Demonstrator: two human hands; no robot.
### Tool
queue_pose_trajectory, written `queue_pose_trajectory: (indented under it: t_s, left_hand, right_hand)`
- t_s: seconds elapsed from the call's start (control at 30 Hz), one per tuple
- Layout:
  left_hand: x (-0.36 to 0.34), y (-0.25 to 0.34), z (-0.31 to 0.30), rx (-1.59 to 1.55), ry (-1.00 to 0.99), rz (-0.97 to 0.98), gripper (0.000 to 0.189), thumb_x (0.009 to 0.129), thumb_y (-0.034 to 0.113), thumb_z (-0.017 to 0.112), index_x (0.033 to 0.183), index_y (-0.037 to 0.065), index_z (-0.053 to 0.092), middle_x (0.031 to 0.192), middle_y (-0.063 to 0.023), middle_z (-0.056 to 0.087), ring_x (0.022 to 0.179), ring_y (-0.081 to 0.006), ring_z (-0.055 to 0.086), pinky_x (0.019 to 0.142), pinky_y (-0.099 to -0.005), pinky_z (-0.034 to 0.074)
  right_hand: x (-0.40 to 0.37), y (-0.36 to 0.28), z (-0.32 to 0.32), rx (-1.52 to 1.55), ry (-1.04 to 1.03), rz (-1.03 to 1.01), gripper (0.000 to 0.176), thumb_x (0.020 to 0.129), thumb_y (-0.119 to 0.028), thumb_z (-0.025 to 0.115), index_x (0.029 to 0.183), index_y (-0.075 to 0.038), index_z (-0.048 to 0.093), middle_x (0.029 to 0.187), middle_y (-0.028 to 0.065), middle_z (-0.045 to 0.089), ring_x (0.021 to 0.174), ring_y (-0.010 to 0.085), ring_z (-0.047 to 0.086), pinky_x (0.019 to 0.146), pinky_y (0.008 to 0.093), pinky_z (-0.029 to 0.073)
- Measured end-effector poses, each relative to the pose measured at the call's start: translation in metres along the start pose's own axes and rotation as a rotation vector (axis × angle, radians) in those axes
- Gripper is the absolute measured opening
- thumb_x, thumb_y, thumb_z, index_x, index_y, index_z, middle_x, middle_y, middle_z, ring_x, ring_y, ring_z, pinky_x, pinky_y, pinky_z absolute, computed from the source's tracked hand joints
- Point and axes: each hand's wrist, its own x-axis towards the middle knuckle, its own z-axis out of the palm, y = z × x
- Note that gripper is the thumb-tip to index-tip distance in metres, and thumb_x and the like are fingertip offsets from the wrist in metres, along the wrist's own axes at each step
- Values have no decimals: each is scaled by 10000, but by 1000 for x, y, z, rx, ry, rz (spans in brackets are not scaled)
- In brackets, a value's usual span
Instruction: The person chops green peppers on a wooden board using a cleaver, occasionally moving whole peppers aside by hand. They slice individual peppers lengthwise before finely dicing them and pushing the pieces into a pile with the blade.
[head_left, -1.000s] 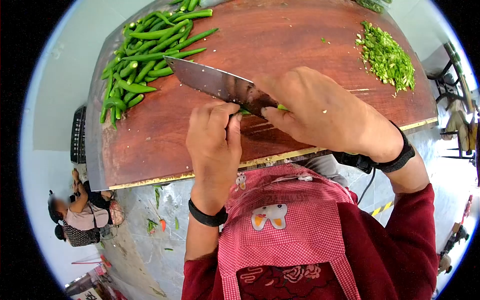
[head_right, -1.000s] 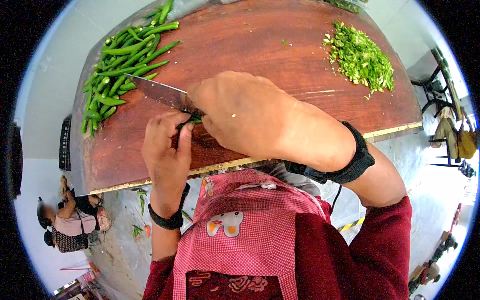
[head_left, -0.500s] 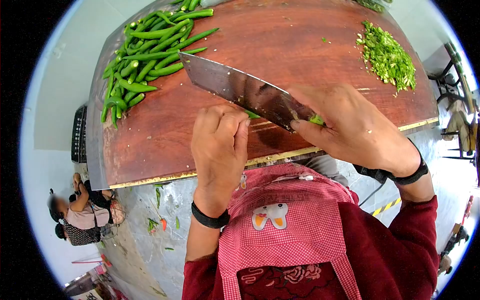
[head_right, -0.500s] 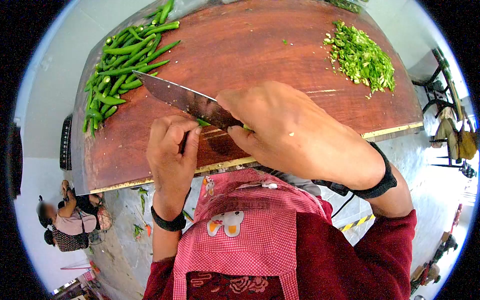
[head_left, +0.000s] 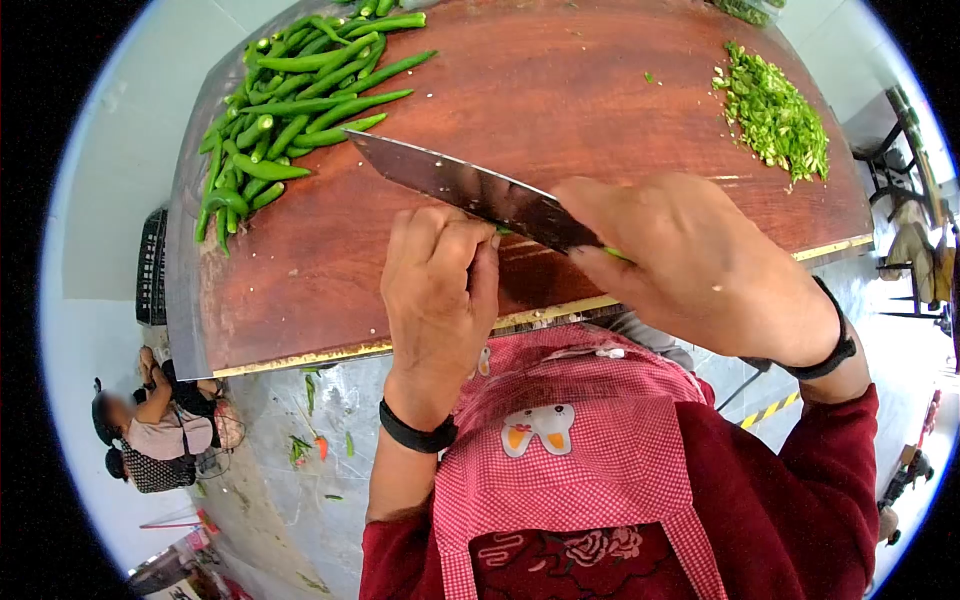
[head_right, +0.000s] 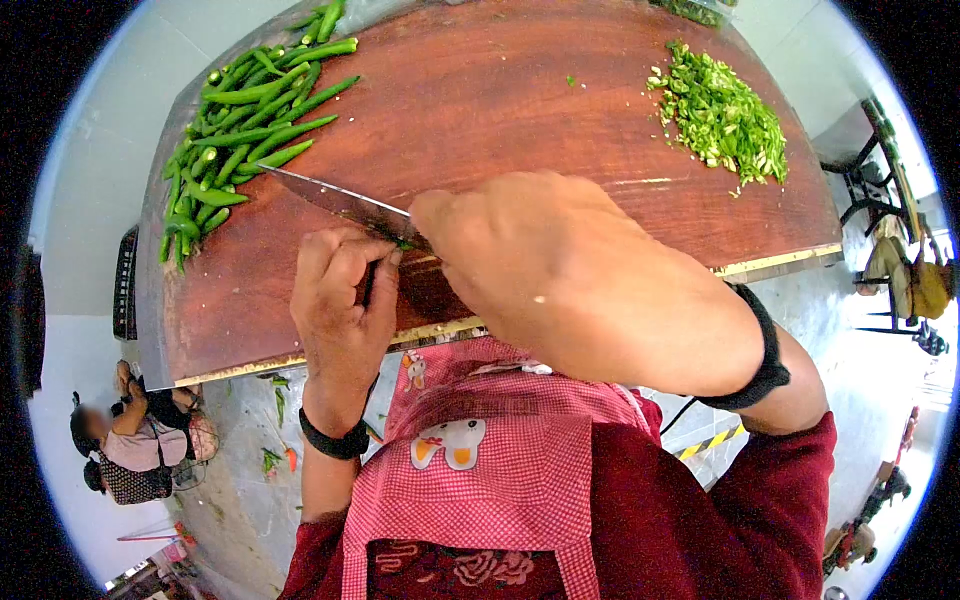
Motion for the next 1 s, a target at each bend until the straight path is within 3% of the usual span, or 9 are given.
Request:
queue_pose_trajectory:
  t_s: [0.1, 0.17, 0.2, 0.27, 0.47, 0.6, 0.67, 0.8, 1.0]
  left_hand:
    - [0, 1, 1, -11, -1, -13, 152, 782, -39, 729, 903, 37, 677, 948, -116, 637, 894, -301, 630, 761, -382, 519]
    - [-1, 2, 0, -30, 12, -35, 143, 778, -40, 728, 892, 34, 683, 949, -117, 648, 903, -296, 639, 772, -376, 524]
    - [-2, 1, -1, -25, 13, -36, 143, 778, -40, 728, 892, 34, 683, 949, -117, 648, 903, -296, 639, 772, -376, 524]
    - [-4, 0, -2, -33, -3, -64, 134, 777, -39, 725, 880, 36, 686, 948, -117, 655, 913, -292, 645, 787, -369, 526]
    - [-3, -1, -3, 1, -12, 0, 144, 775, -38, 724, 883, 46, 682, 941, -114, 657, 885, -292, 643, 770, -363, 523]
    - [-5, 0, -2, 15, 9, 15, 152, 773, -43, 721, 886, 47, 676, 938, -113, 656, 880, -293, 641, 772, -362, 521]
    - [-5, 0, -2, 3, 7, 7, 156, 771, -44, 724, 886, 48, 673, 938, -113, 659, 888, -291, 642, 777, -363, 520]
    - [-5, -3, 0, -14, 18, 26, 162, 770, -42, 731, 888, 52, 671, 940, -110, 662, 889, -286, 644, 773, -364, 521]
    - [-6, -4, 2, -11, 26, 19, 176, 765, -47, 736, 893, 53, 670, 938, -109, 663, 891, -283, 647, 771, -364, 523]
  right_hand:
    - [12, 7, 12, 0, 6, -49, 311, 888, -126, 658, 1162, -6, 576, 792, 223, 619, 765, 444, 595, 666, 515, 458]
    - [18, 14, 29, -155, 250, -192, 195, 839, -96, 632, 983, 29, 587, 754, 218, 641, 750, 438, 645, 630, 504, 519]
    - [19, 14, 27, -153, 251, -196, 195, 839, -96, 632, 983, 29, 587, 754, 218, 641, 750, 438, 645, 630, 504, 519]
    - [18, 13, 19, -34, 92, -100, 207, 849, -98, 629, 1013, 25, 595, 772, 204, 645, 765, 440, 641, 659, 513, 520]
    - [-19, 13, 8, -54, 220, -160, 263, 864, -88, 624, 1106, 15, 601, 850, 212, 643, 822, 446, 617, 708, 551, 491]
    - [-18, 13, 5, -10, 113, -29, 275, 858, -86, 632, 1111, 16, 595, 860, 222, 636, 820, 445, 608, 695, 545, 485]
    - [-20, 12, 4, -60, 126, -39, 472, 847, -119, 751, 1288, -42, 599, 900, 151, 638, 819, 324, 597, 717, 431, 472]
    - [-26, 9, 9, -34, 180, -112, 492, 845, -105, 757, 1304, -34, 593, 916, 150, 648, 824, 318, 597, 735, 418, 485]
    - [-24, 5, 6, -59, 71, -16, 551, 842, -107, 762, 1346, -19, 556, 968, 143, 670, 864, 322, 609, 762, 416, 498]
